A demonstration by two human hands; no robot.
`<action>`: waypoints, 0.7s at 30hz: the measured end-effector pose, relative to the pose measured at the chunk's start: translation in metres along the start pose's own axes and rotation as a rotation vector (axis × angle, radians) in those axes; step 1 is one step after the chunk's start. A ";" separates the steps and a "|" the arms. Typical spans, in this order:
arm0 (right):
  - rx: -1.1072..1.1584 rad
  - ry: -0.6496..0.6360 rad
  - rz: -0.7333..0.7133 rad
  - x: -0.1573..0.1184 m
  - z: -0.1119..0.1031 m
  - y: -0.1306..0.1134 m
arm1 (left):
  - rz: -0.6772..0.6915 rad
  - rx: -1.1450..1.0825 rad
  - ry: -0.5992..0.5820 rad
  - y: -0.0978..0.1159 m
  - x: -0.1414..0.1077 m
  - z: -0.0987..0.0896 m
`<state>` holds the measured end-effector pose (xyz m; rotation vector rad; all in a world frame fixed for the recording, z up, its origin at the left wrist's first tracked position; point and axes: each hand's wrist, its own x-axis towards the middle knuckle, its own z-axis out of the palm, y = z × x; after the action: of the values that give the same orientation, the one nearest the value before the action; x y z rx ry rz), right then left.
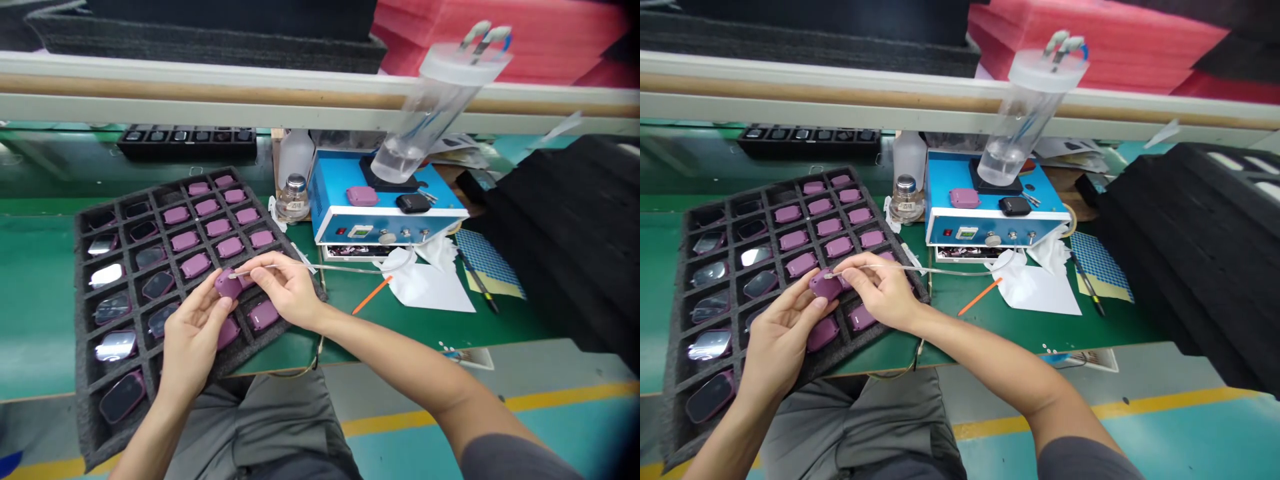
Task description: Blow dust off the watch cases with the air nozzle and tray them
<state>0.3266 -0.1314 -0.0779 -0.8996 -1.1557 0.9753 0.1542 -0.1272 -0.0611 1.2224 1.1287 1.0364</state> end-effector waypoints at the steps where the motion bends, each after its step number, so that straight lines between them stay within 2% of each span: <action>1: 0.001 0.000 -0.001 0.000 0.000 0.000 | 0.001 0.002 -0.001 0.000 0.000 0.000; 21: 0.018 -0.005 -0.014 0.001 0.000 0.001 | 0.003 -0.010 -0.026 -0.002 0.000 -0.002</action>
<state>0.3266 -0.1307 -0.0782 -0.8735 -1.1544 0.9755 0.1522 -0.1268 -0.0629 1.2269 1.1003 1.0245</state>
